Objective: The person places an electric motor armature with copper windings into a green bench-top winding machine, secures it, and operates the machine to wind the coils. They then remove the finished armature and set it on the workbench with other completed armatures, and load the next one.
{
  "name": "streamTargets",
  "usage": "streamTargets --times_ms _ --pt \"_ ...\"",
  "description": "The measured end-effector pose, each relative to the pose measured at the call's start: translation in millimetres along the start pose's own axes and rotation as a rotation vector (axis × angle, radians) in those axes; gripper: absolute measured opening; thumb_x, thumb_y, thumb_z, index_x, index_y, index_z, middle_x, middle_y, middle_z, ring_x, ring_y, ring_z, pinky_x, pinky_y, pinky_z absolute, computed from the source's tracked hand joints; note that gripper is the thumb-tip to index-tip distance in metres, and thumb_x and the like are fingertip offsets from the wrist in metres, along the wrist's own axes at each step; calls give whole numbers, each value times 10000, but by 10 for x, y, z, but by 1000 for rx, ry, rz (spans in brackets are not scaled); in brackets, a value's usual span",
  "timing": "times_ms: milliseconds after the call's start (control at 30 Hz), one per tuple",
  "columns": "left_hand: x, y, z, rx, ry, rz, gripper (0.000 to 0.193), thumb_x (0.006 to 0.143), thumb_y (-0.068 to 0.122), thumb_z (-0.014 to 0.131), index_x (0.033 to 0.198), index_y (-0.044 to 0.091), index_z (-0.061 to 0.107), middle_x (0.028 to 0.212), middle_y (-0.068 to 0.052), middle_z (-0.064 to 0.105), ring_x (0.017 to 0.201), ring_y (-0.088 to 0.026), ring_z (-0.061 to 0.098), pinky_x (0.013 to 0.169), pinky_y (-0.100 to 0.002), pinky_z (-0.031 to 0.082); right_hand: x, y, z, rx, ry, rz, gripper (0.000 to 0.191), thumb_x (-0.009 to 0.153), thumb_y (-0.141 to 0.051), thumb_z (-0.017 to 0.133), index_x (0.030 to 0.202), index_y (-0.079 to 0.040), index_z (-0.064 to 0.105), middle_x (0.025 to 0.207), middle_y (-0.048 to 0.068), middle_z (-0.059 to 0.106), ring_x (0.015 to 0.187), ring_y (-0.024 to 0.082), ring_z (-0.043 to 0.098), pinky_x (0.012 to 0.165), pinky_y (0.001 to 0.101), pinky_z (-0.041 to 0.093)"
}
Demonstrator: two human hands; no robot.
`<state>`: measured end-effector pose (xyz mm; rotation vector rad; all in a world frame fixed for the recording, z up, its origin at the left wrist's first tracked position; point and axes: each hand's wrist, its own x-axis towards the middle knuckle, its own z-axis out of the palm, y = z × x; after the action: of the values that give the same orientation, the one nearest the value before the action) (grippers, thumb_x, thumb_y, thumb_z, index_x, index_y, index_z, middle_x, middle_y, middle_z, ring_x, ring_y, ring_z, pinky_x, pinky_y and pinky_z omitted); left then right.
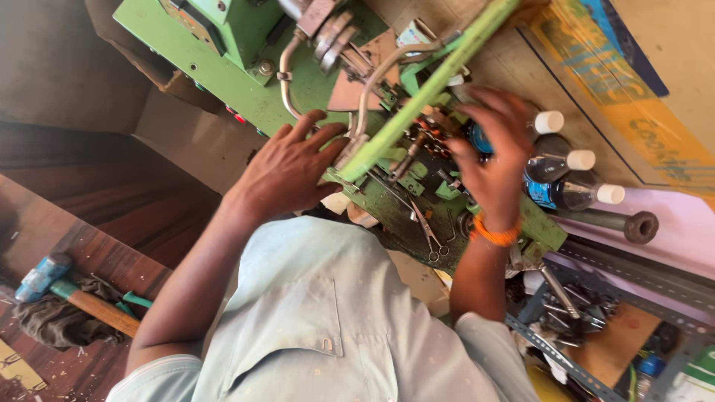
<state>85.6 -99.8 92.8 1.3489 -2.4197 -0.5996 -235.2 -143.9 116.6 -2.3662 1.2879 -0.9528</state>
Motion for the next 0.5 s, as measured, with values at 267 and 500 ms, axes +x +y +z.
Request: streamTargets --times_ms 267,500 --pt "-215 -193 260 -310 422 165 552 849 347 732 1356 144 648 1509 -169 504 1365 -356 444 998 -477 451 215 -93 311 34 -96 153 343 1060 -224 562 1267 0 720 1308 149 728 1376 352 638 1202 488 472" --pt "131 -661 1184 -1264 690 -458 223 1105 247 613 1213 62 676 1091 -76 679 998 -172 639 892 -313 523 -197 327 359 172 121 208 478 1025 -353 588 1275 46 672 1357 236 653 1301 360 630 1115 512 518"
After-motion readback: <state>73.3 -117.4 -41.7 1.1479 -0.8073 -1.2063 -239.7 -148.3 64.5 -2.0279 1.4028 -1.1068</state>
